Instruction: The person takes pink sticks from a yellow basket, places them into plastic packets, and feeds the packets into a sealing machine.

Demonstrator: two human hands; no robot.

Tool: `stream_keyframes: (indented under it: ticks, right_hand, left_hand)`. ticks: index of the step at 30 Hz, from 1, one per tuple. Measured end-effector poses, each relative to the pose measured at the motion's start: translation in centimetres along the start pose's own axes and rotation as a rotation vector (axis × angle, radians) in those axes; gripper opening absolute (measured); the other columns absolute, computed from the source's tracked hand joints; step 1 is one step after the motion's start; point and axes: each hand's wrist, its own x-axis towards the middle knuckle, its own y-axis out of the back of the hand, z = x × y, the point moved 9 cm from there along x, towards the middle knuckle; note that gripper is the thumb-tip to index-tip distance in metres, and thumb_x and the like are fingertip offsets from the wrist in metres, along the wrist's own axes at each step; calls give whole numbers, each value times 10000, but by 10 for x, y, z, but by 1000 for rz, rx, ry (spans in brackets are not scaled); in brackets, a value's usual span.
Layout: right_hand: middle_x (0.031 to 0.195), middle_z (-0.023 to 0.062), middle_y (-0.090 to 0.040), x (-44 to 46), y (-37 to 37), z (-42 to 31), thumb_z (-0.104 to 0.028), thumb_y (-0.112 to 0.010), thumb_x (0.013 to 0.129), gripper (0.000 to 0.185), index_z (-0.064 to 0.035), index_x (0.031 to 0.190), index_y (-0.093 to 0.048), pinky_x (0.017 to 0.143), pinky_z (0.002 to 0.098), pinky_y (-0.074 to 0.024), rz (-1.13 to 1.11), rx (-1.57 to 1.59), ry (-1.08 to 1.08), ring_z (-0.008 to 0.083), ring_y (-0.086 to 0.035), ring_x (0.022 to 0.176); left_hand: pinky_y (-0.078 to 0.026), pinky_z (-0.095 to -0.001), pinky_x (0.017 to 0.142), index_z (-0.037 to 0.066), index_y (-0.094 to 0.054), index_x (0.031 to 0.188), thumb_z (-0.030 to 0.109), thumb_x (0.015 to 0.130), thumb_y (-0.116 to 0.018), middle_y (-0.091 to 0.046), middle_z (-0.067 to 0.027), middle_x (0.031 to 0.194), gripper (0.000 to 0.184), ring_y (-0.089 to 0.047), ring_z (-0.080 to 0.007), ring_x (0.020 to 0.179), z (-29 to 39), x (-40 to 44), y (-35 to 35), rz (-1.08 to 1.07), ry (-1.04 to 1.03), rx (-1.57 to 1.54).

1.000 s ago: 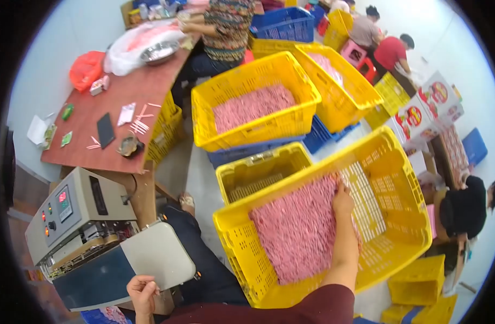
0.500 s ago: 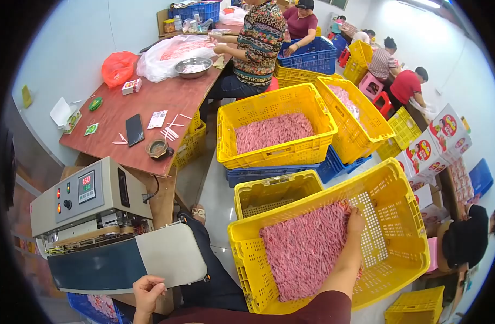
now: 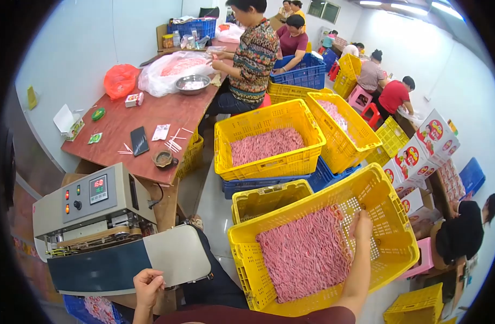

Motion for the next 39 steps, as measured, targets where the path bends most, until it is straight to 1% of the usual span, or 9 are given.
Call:
stream_keyframes:
  ticks: [9, 13, 15, 17, 23, 28, 32, 34, 39]
  right_hand:
    - [808, 82, -625, -108, 111, -365, -153, -504, 822, 158, -91, 945, -581, 611, 291, -501, -578, 316, 603, 177, -613, 673]
    - [830, 37, -620, -235, 82, -471, -292, -384, 894, 305, -136, 1086, -563, 592, 253, -506, -1611, 704, 280, 111, -602, 673]
    - [798, 115, -605, -280, 111, -530, -159, -483, 832, 154, -77, 952, -533, 585, 343, -497, -1084, 540, 1486, 263, -607, 658]
    - [777, 128, -592, -303, 131, -562, -147, -502, 818, 125, -70, 915, -520, 575, 364, -483, -1093, 590, 1586, 296, -593, 649]
    - [778, 150, -559, -349, 146, -617, -143, -548, 776, 161, -49, 893, -488, 594, 397, -458, -1039, 606, 1825, 337, -582, 685]
    - [859, 158, -569, -336, 133, -645, -199, -614, 742, 365, -59, 1033, -444, 652, 374, -470, -886, 855, 1633, 339, -589, 765]
    - [1101, 130, -543, -313, 81, -622, -290, -670, 755, 683, -86, 1294, -303, 764, 320, -454, -1431, 909, 955, 201, -565, 930]
    - [1192, 144, -484, -316, 51, -594, -287, -674, 756, 704, -76, 1312, -297, 873, 319, -408, -1605, 1494, 424, 203, -482, 1078]
    - [1126, 91, -507, -340, -4, -566, -126, -719, 709, 645, -28, 1252, -385, 892, 299, -399, -1327, 1451, 263, 151, -481, 1037]
  left_hand:
    - [-440, -286, 786, 15, -466, 1172, 91, 649, -727, -444, -113, 1168, 590, -511, -189, 984, 68, 13, -50, -299, -404, 281]
    - [-431, -311, 855, 16, -439, 1211, 133, 627, -764, -463, -134, 1205, 679, -496, -229, 1074, 81, 5, -80, -421, -486, 286]
    - [-432, -302, 854, 6, -443, 1205, 128, 630, -769, -496, -128, 1175, 672, -509, -209, 1056, 73, 2, -75, -532, -303, 288]
    - [-449, -263, 817, -12, -477, 1158, 72, 658, -751, -588, -77, 1036, 576, -559, -133, 939, 43, -5, -68, -698, 18, -47]
    - [-489, -266, 759, -9, -514, 1078, -62, 651, -690, -588, -77, 1025, 464, -593, -143, 866, 90, -21, -15, -569, -188, 47]
    - [-522, -306, 740, -11, -510, 1047, -106, 616, -676, -594, -92, 964, 472, -609, -200, 862, 52, -7, 24, -255, -20, -326]
    - [-522, -314, 737, -17, -503, 1087, -126, 654, -635, -598, -99, 975, 465, -607, -201, 870, 48, -9, 30, -174, 44, -599]
    - [-525, -321, 736, -20, -505, 1085, -134, 663, -616, -599, -110, 985, 450, -610, -213, 876, 42, -5, 35, -144, 47, -650]
    - [-512, -323, 757, -17, -528, 1072, -86, 672, -627, -613, -108, 973, 418, -607, -198, 869, 33, 10, 24, -81, 0, -407]
